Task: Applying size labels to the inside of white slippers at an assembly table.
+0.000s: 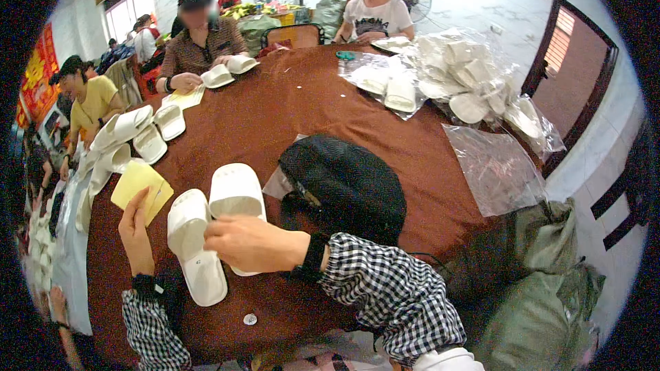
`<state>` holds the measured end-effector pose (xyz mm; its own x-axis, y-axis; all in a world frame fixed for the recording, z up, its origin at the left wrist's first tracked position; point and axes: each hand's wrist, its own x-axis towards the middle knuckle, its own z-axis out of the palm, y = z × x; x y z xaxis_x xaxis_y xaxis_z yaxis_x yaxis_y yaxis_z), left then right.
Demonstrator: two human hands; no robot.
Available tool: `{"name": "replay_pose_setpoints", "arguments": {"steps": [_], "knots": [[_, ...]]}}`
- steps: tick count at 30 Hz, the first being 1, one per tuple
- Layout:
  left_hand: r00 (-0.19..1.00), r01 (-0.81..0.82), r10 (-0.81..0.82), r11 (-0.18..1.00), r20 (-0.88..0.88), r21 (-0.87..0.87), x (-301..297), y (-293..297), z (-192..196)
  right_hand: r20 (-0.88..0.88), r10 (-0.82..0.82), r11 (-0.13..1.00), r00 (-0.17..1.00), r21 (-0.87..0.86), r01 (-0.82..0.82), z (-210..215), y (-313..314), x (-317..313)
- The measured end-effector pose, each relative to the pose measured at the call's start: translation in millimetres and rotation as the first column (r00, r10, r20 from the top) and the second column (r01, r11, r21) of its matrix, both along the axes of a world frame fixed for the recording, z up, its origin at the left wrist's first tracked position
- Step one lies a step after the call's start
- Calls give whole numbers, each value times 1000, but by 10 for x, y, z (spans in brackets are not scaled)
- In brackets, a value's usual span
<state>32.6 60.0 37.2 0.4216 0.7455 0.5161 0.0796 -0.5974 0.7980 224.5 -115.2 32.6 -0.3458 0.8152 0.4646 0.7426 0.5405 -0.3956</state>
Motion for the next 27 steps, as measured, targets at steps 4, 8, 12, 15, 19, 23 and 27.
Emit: {"name": "replay_pose_setpoints", "arguments": {"steps": [4,8,12,15,19,23,27], "knots": [[955,185,-154,978,-253,102,116,-246,116,128,-347,921,929,237,311,-21,46,315],[850,378,-312,923,-425,77,93,-278,103,85,-356,931,931,120,345,-160,103,543],[865,308,-246,949,-438,74,-18,-89,80,192,-334,942,923,53,330,-275,173,609],[876,215,-229,973,-425,-81,-11,-35,52,135,-304,950,943,113,290,-274,126,628],[925,97,-88,995,-370,5,-64,97,-66,220,-261,965,940,88,248,-199,79,444],[938,27,17,992,-346,124,-64,214,-164,290,-327,944,899,54,326,-136,23,149],[948,12,54,979,-314,205,-11,163,-160,238,-327,945,915,47,325,-114,31,143]]}}
